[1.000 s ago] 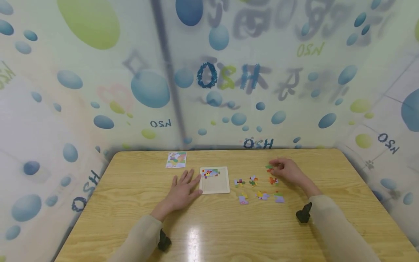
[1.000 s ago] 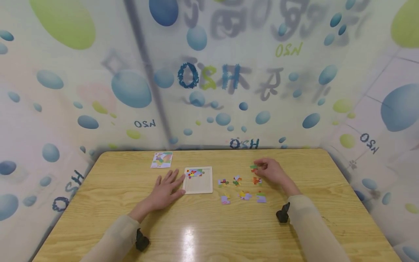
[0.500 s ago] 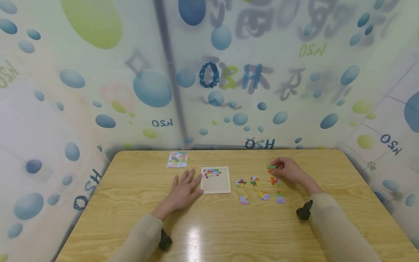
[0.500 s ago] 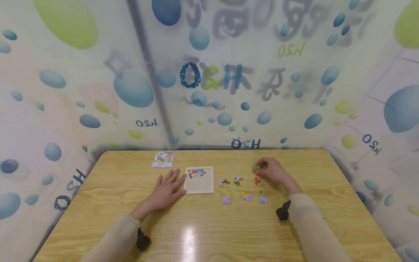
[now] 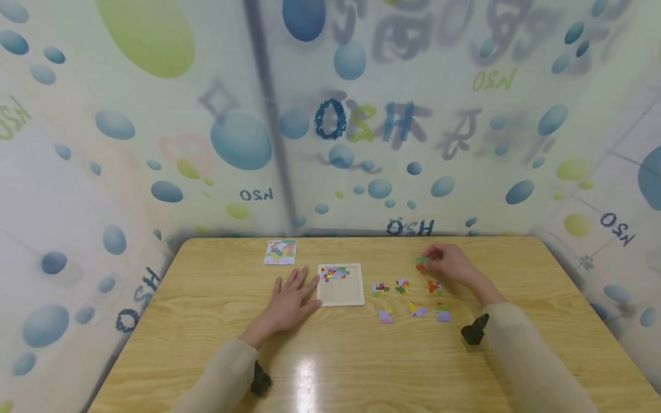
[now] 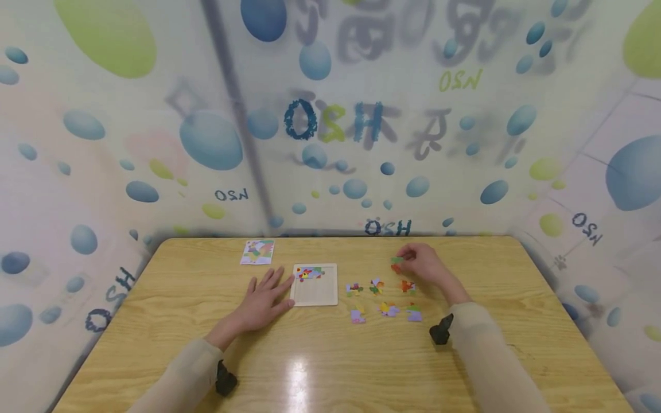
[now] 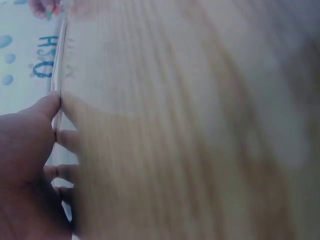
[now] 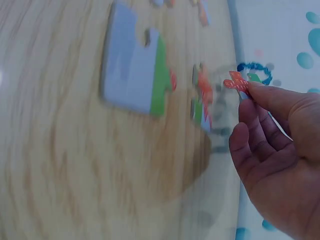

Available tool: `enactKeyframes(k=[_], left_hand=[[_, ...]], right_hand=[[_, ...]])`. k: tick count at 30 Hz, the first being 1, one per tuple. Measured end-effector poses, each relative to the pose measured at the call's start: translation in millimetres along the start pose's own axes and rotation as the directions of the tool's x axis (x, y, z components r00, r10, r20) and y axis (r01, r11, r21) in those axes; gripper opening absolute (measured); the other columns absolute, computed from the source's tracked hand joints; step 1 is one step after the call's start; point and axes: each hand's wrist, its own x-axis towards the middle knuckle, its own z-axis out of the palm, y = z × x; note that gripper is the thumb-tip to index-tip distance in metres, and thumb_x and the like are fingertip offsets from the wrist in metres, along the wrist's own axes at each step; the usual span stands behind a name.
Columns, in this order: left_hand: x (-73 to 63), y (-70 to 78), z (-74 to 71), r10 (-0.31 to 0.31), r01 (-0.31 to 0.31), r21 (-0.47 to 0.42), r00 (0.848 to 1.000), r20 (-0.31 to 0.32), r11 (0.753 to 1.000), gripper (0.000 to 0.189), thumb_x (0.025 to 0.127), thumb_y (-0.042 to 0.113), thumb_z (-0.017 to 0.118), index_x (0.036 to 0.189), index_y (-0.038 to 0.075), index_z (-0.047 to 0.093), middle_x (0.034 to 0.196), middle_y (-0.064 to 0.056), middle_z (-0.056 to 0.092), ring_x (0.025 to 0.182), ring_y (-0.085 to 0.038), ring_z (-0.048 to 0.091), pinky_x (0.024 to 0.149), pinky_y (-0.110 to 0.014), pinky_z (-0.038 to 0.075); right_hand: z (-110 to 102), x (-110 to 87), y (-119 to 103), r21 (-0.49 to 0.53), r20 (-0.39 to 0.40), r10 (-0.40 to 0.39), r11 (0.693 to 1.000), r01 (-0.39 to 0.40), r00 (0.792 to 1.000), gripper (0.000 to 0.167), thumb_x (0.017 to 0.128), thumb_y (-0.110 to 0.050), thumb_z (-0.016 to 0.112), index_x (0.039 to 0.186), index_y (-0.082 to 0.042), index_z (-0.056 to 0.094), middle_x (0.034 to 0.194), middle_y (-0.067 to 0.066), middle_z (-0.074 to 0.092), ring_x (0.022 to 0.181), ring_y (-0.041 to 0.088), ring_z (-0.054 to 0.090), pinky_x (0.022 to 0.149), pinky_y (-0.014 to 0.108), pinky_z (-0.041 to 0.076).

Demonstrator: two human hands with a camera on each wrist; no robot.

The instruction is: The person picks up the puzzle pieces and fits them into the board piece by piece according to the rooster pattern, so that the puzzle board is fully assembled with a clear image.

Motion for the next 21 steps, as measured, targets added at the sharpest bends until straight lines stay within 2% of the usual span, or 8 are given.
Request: enactKeyframes(k=[5, 9, 15, 21], left_hand=[[0.5, -0.6, 0.8, -0.005, 0.005, 0.022, 1.0, 0.002, 1.0, 0.067, 0.107, 0.051, 0.047, 0.162, 0.016, 0.032, 0.169, -0.018, 0.011, 0.155, -0.04, 0.004, 0.116, -0.071, -0.002], [0.1, 1.1, -1.4, -0.002, 0.002, 0.002, 1.0, -0.008, 1.0, 0.066, 0.107, 0.047, 0.05, 0.161, 0.013, 0.035, 0.168, -0.02, 0.013, 0.155, -0.042, 0.005, 0.116, -0.072, -0.002], [-0.7, 3.4, -2.8, 0.005, -0.005, -0.004, 1.0, -0.01, 1.0, 0.065, 0.106, 0.045, 0.052, 0.16, 0.011, 0.036, 0.168, -0.022, 0.014, 0.154, -0.044, 0.007, 0.115, -0.072, -0.002], [-1.9, 5.0, -3.2, 0.022, -0.022, 0.003, 1.0, -0.023, 1.0, 0.065, 0.107, 0.044, 0.051, 0.159, 0.008, 0.038, 0.167, -0.026, 0.016, 0.153, -0.048, 0.01, 0.114, -0.074, 0.0]], right_hand=[[9.8, 6.7, -10.8, 0.036, -0.01, -0.013, 0.999, 0.013, 1.0, 0.019, 0.095, -0.004, 0.068, 0.112, 0.004, 0.067, 0.106, 0.016, 0.066, 0.097, 0.031, 0.063, 0.078, 0.038, 0.054], [22.1, 12.9, -18.0, 0.082, 0.004, -0.032, 0.996, 0.032, 0.999, 0.016, 0.096, -0.003, 0.068, 0.11, 0.003, 0.068, 0.104, 0.014, 0.067, 0.095, 0.029, 0.064, 0.078, 0.037, 0.055], [44.5, 17.8, -35.0, 0.146, 0.042, -0.074, 0.987, 0.067, 0.996, 0.014, 0.096, -0.003, 0.068, 0.11, 0.003, 0.068, 0.101, 0.011, 0.068, 0.091, 0.025, 0.064, 0.077, 0.036, 0.054], [66.5, 20.4, -56.4, 0.226, 0.098, -0.083, 0.972, 0.059, 0.992, 0.017, 0.097, -0.003, 0.066, 0.112, 0.004, 0.066, 0.101, 0.012, 0.066, 0.087, 0.022, 0.063, 0.076, 0.037, 0.056]])
